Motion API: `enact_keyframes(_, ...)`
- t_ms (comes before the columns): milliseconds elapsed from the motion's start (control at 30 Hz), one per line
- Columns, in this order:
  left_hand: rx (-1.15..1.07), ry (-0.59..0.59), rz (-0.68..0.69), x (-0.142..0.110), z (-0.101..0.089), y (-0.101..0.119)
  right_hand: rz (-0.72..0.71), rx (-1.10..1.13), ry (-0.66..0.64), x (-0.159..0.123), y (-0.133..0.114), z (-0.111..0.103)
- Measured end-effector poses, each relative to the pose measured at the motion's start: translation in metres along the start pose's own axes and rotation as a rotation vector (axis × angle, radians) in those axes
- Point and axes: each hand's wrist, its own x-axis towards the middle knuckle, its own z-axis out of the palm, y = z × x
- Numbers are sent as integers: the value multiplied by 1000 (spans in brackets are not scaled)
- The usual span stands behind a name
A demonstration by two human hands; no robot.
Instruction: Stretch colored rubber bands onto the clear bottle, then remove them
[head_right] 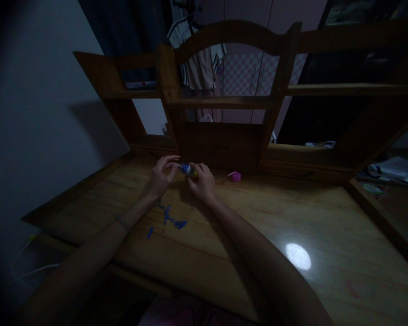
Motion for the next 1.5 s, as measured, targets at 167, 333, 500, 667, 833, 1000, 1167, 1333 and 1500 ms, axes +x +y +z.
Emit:
enact_keyframes(167,-41,54,-28,1,1,-3,4,-5,-7,0,-1,-1)
enact_keyframes(333,14,71,-30,2,2,-1,6,-1,-3,0,1,0)
enact_keyframes(500,113,70,-11,16,-18,-4,5,-6,5,0,2,1)
enact_keyframes(667,286,-272,-107,12,-60,-37,7,-17,7,0,3,2)
enact_keyframes(833,300,-658,-121,-34,-82,-42,6,-21,1,-1,2,0)
enact_keyframes(1000,152,-767,-128,-60,-87,-6,-4,-14,-4,-1,2,0)
enact_keyframes(1167,68,-865,-255,-64,-92,24,-3,-7,2,-1,5,3)
enact_keyframes(1333,169,-664,-282,-60,-85,13,-12,7,9,-1,6,4)
enact_keyframes(1500,40,-692,-409,-71,-61,23,-18,12,18,-1,6,4)
